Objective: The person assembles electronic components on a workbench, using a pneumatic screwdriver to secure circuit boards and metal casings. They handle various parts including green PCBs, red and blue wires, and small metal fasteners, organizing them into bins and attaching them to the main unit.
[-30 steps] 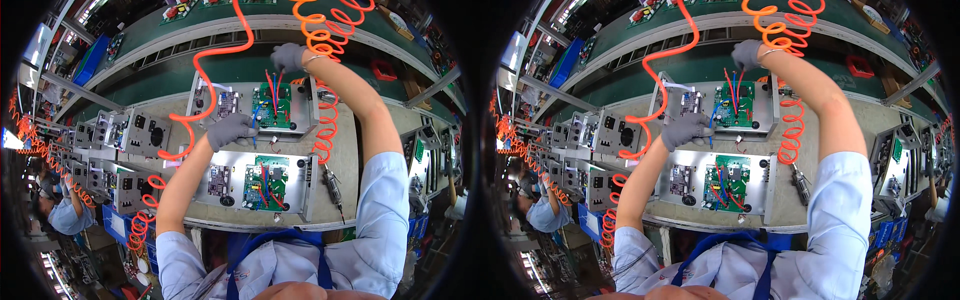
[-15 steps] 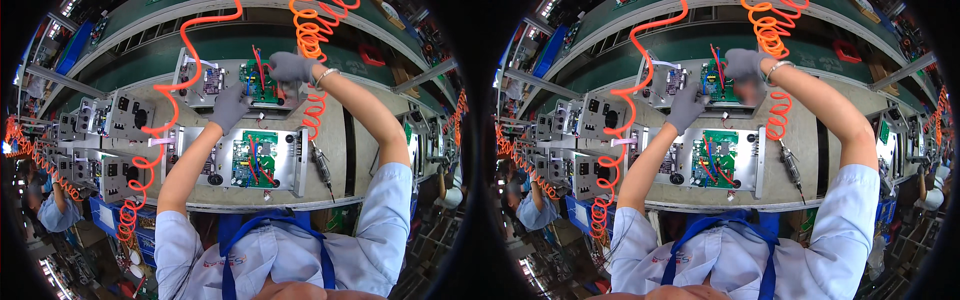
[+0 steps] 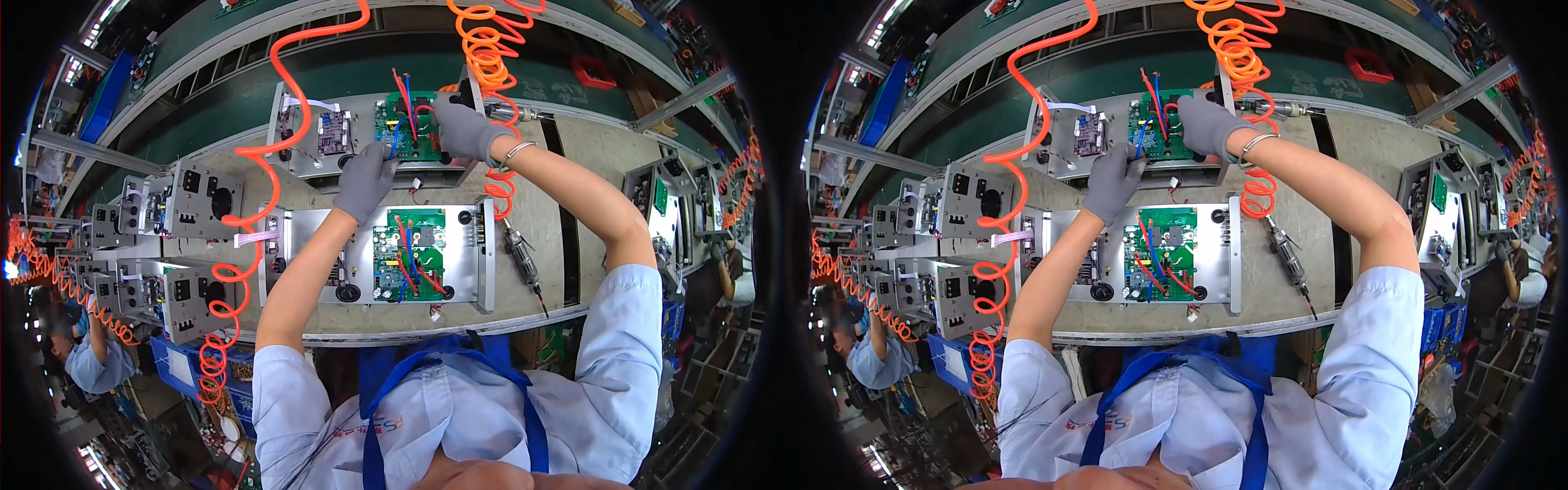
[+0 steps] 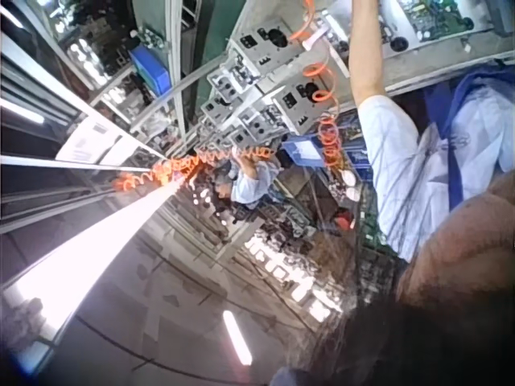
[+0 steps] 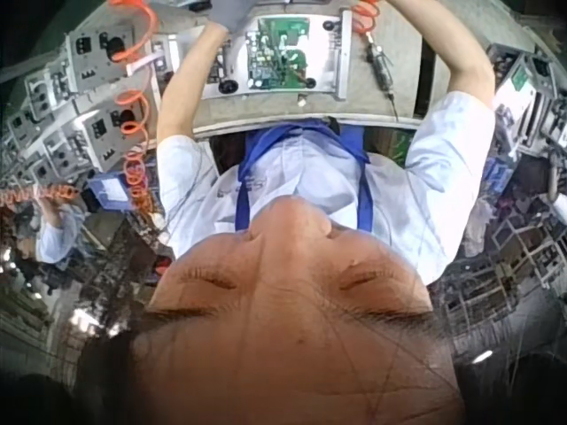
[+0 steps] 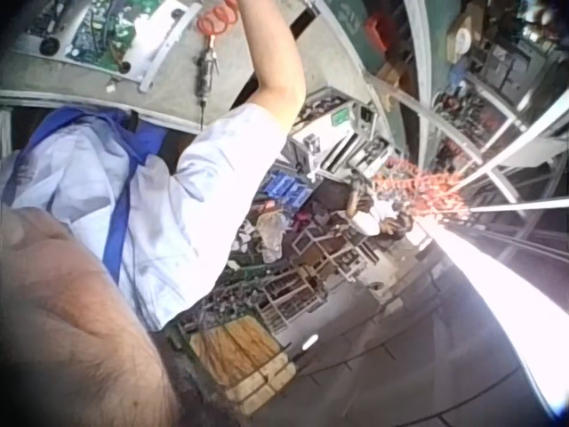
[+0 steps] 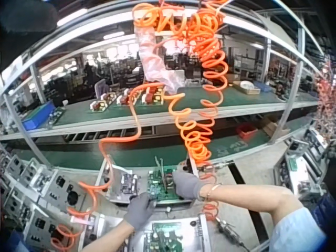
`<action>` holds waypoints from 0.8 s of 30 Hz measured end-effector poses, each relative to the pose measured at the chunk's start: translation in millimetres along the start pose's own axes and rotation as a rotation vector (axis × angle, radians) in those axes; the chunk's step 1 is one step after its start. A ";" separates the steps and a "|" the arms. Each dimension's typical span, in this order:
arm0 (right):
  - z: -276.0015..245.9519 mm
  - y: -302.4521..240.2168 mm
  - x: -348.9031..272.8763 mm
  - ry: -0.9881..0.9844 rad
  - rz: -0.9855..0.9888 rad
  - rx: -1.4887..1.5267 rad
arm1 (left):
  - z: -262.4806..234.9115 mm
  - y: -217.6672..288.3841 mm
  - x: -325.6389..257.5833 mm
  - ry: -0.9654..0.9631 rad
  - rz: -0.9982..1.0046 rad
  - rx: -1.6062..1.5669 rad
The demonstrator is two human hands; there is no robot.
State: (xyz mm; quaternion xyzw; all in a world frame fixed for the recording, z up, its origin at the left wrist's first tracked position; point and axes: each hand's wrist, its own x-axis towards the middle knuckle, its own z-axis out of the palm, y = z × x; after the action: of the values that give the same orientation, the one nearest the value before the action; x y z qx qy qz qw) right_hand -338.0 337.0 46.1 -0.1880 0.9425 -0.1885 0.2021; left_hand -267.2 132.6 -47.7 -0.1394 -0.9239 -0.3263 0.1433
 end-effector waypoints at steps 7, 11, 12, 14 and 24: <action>-2.2 4.3 2.8 -0.028 0.033 0.042 | 3.7 -12.2 -10.9 0.035 0.075 -0.056; -12.1 -3.3 -0.6 -0.124 0.074 0.027 | 6.7 -2.5 -15.0 0.068 0.061 -0.107; -14.8 -3.0 -2.3 -0.147 0.075 0.042 | 4.6 0.3 -14.1 0.045 0.035 -0.095; -19.2 -6.2 -3.4 -0.174 0.073 0.037 | 0.8 2.2 -13.6 0.028 -0.029 -0.105; 22.5 5.7 4.1 0.014 -0.144 -0.249 | 26.9 -3.4 -18.7 0.062 -0.009 -0.018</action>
State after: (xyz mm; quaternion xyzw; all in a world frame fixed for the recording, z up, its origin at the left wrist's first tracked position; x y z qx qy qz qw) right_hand -332.9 333.8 23.3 -0.2775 0.9441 -0.0852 0.1565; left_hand -255.9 144.3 -76.3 -0.1262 -0.9167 -0.3393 0.1690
